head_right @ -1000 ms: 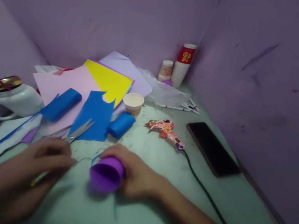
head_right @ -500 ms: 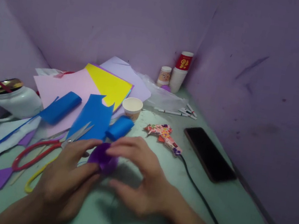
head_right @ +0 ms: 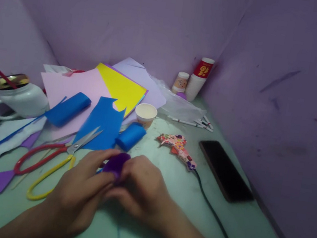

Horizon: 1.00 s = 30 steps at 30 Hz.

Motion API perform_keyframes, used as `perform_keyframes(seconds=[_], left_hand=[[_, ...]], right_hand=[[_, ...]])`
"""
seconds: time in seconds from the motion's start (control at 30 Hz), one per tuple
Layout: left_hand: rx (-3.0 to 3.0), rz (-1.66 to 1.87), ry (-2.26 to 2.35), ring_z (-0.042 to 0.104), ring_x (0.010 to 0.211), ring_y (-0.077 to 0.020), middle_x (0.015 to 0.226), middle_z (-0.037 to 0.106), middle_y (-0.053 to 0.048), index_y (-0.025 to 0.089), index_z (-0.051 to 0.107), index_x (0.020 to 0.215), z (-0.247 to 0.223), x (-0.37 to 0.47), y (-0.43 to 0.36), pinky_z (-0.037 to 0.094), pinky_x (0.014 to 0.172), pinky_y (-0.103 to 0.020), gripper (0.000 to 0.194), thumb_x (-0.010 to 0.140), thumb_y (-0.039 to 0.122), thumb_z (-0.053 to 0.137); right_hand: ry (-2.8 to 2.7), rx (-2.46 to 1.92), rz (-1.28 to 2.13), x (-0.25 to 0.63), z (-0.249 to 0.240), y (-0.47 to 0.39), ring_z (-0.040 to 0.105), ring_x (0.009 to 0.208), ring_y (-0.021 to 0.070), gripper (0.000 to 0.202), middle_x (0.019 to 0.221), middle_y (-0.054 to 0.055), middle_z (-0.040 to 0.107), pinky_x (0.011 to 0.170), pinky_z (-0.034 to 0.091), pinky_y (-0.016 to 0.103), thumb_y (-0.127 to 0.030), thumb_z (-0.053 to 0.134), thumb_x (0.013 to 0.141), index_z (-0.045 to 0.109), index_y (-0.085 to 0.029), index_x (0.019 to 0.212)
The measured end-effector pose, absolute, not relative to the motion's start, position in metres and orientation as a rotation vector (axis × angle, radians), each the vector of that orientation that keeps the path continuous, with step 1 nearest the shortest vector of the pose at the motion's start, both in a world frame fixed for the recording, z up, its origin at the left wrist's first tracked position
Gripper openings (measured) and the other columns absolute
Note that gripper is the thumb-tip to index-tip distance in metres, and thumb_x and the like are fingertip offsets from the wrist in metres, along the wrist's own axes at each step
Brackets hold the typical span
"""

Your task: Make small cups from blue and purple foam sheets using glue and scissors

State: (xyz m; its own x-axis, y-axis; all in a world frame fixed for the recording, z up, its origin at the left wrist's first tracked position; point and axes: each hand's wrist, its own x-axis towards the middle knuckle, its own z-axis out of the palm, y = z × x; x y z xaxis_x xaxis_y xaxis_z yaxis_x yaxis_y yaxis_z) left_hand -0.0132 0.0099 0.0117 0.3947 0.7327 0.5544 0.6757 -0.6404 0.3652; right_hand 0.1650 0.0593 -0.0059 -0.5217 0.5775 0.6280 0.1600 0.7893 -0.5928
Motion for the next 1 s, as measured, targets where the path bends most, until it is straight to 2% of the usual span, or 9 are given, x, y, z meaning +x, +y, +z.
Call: perform_keyframes(seconds=[0.13,0.23,0.33,0.47,0.6,1.0], left_hand=[[2.538,1.133,1.3,0.049,0.117,-0.024,0.125,0.051,-0.016,0.014,0.057,0.095,0.012,-0.014,0.012,0.048,0.094,-0.039,0.026,0.078,-0.004,0.048],[2.516,1.159,1.339,0.05,0.114,-0.0248,0.124,0.052,-0.016,0.015,0.057,0.091,0.012,-0.013,0.012,0.049,0.093,-0.041,0.022,0.078,-0.002,0.05],[2.474,1.187,1.385,0.051,0.112,-0.0264,0.122,0.053,-0.016,0.015,0.058,0.086,0.01,-0.011,0.009,0.05,0.089,-0.043,0.018,0.078,0.0,0.051],[2.477,1.19,1.388,0.05,0.112,-0.0272,0.12,0.054,-0.017,0.014,0.06,0.085,0.009,-0.009,0.007,0.048,0.092,-0.044,0.018,0.078,0.001,0.051],[2.469,1.184,1.385,0.051,0.112,-0.0265,0.12,0.054,-0.017,0.014,0.06,0.085,0.009,-0.008,0.008,0.049,0.09,-0.043,0.018,0.078,0.001,0.05],[2.5,1.18,1.394,0.051,0.111,-0.0265,0.121,0.054,-0.016,0.015,0.06,0.085,0.007,-0.01,0.01,0.05,0.088,-0.043,0.018,0.078,0.001,0.051]], right_hand=[[-2.037,-0.606,0.611,0.161,-0.008,0.058,0.059,0.079,0.0175,0.018,0.085,0.004,0.061,0.069,0.05,0.03,-0.015,0.065,0.08,0.05,-0.023,0.087],[-1.95,-0.681,0.481,0.159,-0.008,0.052,0.058,0.087,0.0201,0.022,0.098,0.008,0.058,0.073,0.05,0.033,-0.012,0.065,0.075,0.05,-0.022,0.089],[-1.954,-0.729,0.375,0.158,-0.01,0.048,0.057,0.072,0.017,0.018,0.085,0.005,0.057,0.06,0.048,0.028,-0.014,0.064,0.073,0.051,-0.022,0.083],[-2.08,-0.704,0.356,0.156,-0.014,0.046,0.049,0.05,0.0124,0.011,0.06,-0.001,0.054,0.046,0.036,0.025,-0.013,0.056,0.077,0.049,-0.021,0.074],[-2.093,-0.686,0.329,0.154,-0.013,0.046,0.044,0.047,0.0125,0.013,0.056,0.0,0.051,0.045,0.031,0.026,-0.012,0.05,0.078,0.046,-0.021,0.07],[-2.085,-0.665,0.351,0.153,-0.012,0.046,0.043,0.049,0.0128,0.013,0.056,-0.001,0.049,0.045,0.032,0.026,-0.012,0.046,0.08,0.045,-0.022,0.071]])
